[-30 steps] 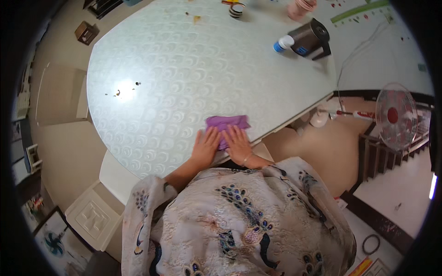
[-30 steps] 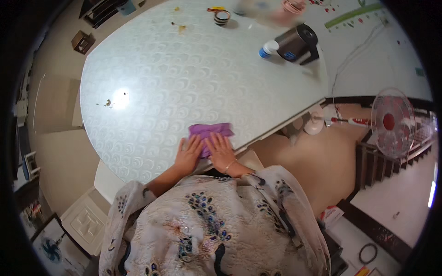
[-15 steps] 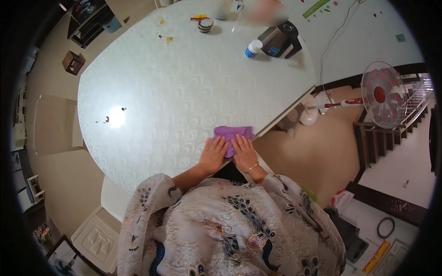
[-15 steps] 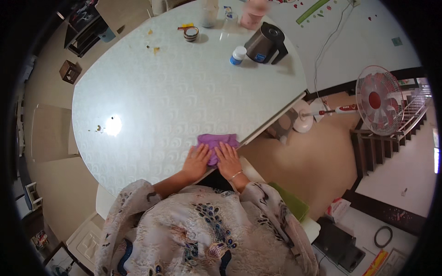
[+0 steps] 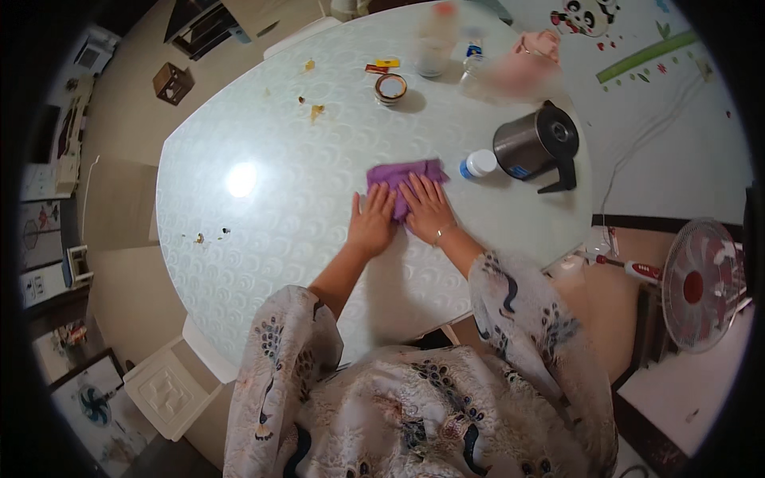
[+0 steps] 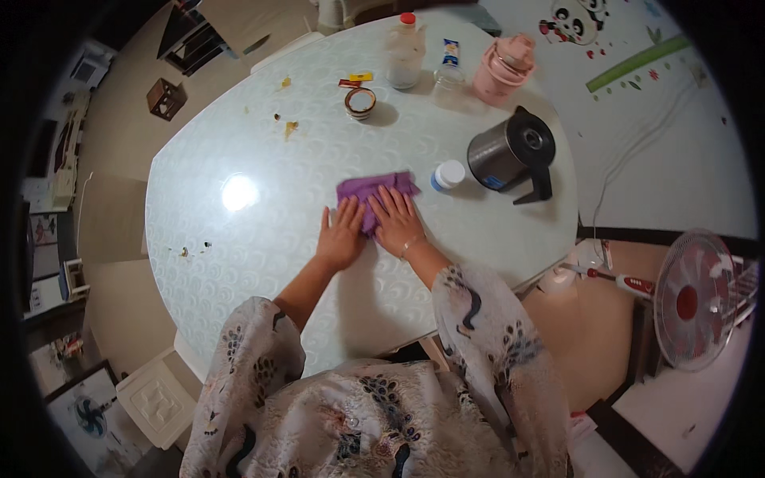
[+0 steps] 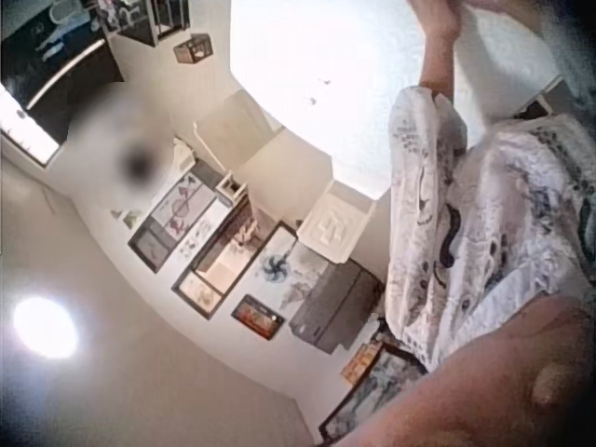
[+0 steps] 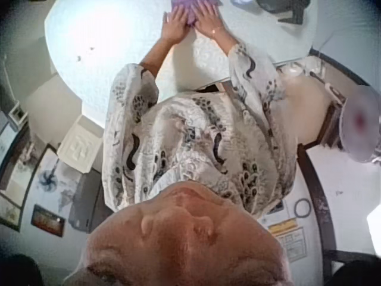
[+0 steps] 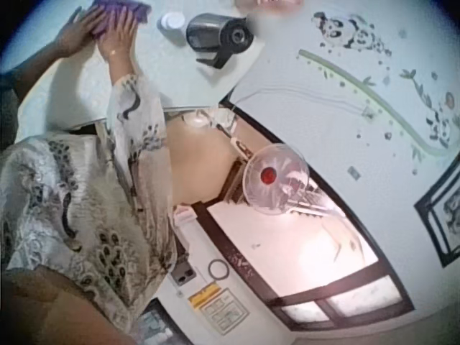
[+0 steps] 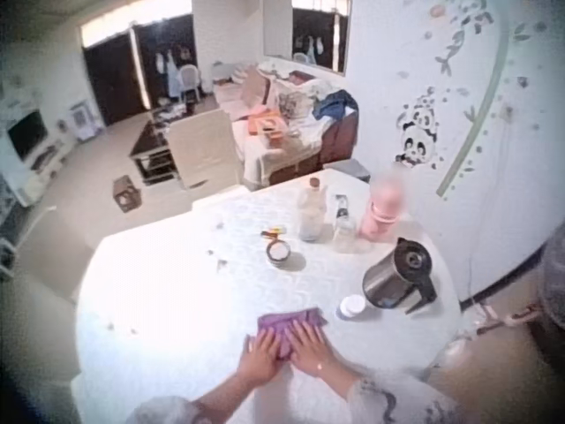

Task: The person wipes a white dining table with a purple cloth, moving items like a kettle and a pink container aside to clean underneath them. They also use a black bucket to collect debris from the table surface.

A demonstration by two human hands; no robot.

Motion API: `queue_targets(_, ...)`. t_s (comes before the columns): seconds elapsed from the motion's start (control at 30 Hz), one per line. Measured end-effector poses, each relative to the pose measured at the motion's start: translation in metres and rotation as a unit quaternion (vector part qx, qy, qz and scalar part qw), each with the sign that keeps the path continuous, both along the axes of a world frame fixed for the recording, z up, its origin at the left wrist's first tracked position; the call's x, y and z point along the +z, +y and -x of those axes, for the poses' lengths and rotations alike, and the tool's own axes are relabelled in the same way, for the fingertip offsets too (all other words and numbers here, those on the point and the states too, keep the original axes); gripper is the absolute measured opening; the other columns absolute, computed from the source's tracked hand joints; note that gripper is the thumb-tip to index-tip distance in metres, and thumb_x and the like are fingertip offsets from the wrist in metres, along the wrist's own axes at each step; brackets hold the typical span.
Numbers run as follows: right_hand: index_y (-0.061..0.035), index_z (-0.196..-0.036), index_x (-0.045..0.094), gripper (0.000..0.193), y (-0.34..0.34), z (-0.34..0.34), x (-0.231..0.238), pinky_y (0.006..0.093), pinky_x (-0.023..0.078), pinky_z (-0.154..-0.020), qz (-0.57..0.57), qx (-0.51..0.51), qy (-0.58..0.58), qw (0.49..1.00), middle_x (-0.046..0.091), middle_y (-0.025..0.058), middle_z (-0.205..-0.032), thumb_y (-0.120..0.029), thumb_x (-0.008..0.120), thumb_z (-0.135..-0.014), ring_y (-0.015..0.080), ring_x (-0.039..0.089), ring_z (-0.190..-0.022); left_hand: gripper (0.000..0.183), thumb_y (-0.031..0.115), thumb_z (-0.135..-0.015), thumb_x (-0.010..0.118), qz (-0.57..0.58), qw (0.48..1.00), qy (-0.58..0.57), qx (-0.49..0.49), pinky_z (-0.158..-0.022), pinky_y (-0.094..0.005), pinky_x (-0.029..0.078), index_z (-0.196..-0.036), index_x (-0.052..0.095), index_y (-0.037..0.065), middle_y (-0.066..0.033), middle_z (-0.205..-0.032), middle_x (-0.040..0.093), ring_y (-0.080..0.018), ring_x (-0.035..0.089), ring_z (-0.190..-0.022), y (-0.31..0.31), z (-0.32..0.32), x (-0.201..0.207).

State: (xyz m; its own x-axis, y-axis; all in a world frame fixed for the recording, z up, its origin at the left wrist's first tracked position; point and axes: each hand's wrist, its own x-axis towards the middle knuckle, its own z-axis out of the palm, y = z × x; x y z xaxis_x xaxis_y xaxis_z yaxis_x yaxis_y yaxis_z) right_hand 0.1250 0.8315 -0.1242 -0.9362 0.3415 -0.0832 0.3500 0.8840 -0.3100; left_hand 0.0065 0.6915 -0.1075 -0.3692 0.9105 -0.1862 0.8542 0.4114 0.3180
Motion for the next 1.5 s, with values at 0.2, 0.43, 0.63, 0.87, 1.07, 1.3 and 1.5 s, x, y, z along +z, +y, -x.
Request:
queue_targets(0.2, -0.0174, -0.151, 0.03, 0.069, 0.031, 0.117, 0.003, 0.0477, 0.01, -0.119, -0.006, 0.038, -0.032, 0.999, 0.02, 0.01, -0.16, -0.026, 0.056, -0.088, 0.0302, 0.016, -0.147, 0.069, 0.028, -0.088, 0.058, 0.038, 0.991, 0.029, 0.123, -0.116, -0.059, 0.015, -0.15, 0.032, 0.014, -0.0088, -0.159, 0.024, -0.0259, 0.02, -0.148, 0.03, 0.079, 0.001)
queue_targets(0.43, -0.0135, -0.15, 0.033, 0.069, -0.024, 0.038, 0.001, 0.0486, 0.013, -0.119, 0.036, 0.072, 0.008, 0.997, 0.023, 0.0109, -0.158, -0.024, 0.059, -0.087, 0.0314, 0.021, -0.145, 0.067, 0.02, -0.084, 0.061, 0.022, 0.996, 0.034, 0.082, -0.114, -0.0597, 0.02, -0.146, 0.038, 0.01, -0.0139, -0.156, 0.028, -0.0307, 0.022, -0.146, -0.032, 0.015, 0.0)
queue_targets(0.63, -0.0105, -0.147, 0.038, 0.073, -0.067, -0.11, 0.023, 0.0494, 0.016, -0.118, 0.084, 0.087, -0.001, 0.993, 0.028, 0.0126, -0.156, -0.021, 0.066, -0.08, 0.0317, 0.026, -0.143, 0.066, 0.018, -0.081, 0.064, -0.01, 0.998, -0.057, 0.003, -0.115, -0.0593, 0.017, -0.142, 0.043, 0.003, -0.0171, -0.155, 0.03, -0.0334, 0.022, -0.146, -0.093, -0.111, 0.005)
queue_targets(0.87, -0.0123, -0.149, 0.034, 0.069, -0.024, -0.02, 0.004, 0.0481, 0.015, -0.118, -0.005, 0.075, -0.035, 0.997, 0.023, 0.0112, -0.158, -0.02, 0.058, -0.084, 0.0309, 0.022, -0.144, 0.067, 0.027, -0.085, 0.061, -0.023, 0.999, -0.004, 0.037, -0.115, -0.0595, 0.016, -0.145, 0.039, 0.006, -0.0123, -0.156, 0.03, -0.0276, 0.023, -0.146, -0.041, -0.041, -0.009)
queue_targets(1.07, -0.0131, -0.15, 0.031, 0.067, -0.004, 0.078, 0.01, 0.0464, 0.015, -0.119, 0.005, 0.011, -0.056, 0.998, 0.022, 0.0108, -0.159, -0.022, 0.054, -0.088, 0.0312, 0.021, -0.145, 0.055, 0.027, -0.091, 0.053, 0.003, 0.995, -0.016, 0.098, -0.114, -0.0608, 0.018, -0.143, 0.043, 0.011, -0.0095, -0.155, 0.032, -0.027, 0.027, -0.145, 0.008, 0.051, 0.004)
queue_targets(1.3, -0.0098, -0.15, 0.028, 0.071, -0.023, -0.077, 0.011, 0.0471, 0.013, -0.119, 0.016, -0.085, -0.038, 0.996, 0.021, 0.0142, -0.158, -0.024, 0.057, -0.087, 0.0334, 0.018, -0.146, 0.057, 0.021, -0.089, 0.05, -0.031, 0.998, 0.0, -0.055, -0.114, -0.059, 0.02, -0.144, 0.043, 0.009, -0.0106, -0.155, 0.032, -0.0289, 0.024, -0.146, 0.004, -0.064, -0.019)
queue_targets(1.5, -0.0046, -0.149, 0.027, 0.075, -0.056, -0.21, 0.025, 0.0493, 0.017, -0.118, 0.014, -0.137, -0.084, 0.987, 0.018, 0.0209, -0.157, -0.021, 0.06, -0.083, 0.0391, 0.019, -0.143, 0.068, 0.028, -0.086, 0.059, -0.042, 0.982, -0.052, -0.178, -0.117, -0.0564, 0.014, -0.147, 0.037, 0.007, -0.0125, -0.157, 0.028, -0.029, 0.02, -0.147, -0.009, -0.166, -0.009)
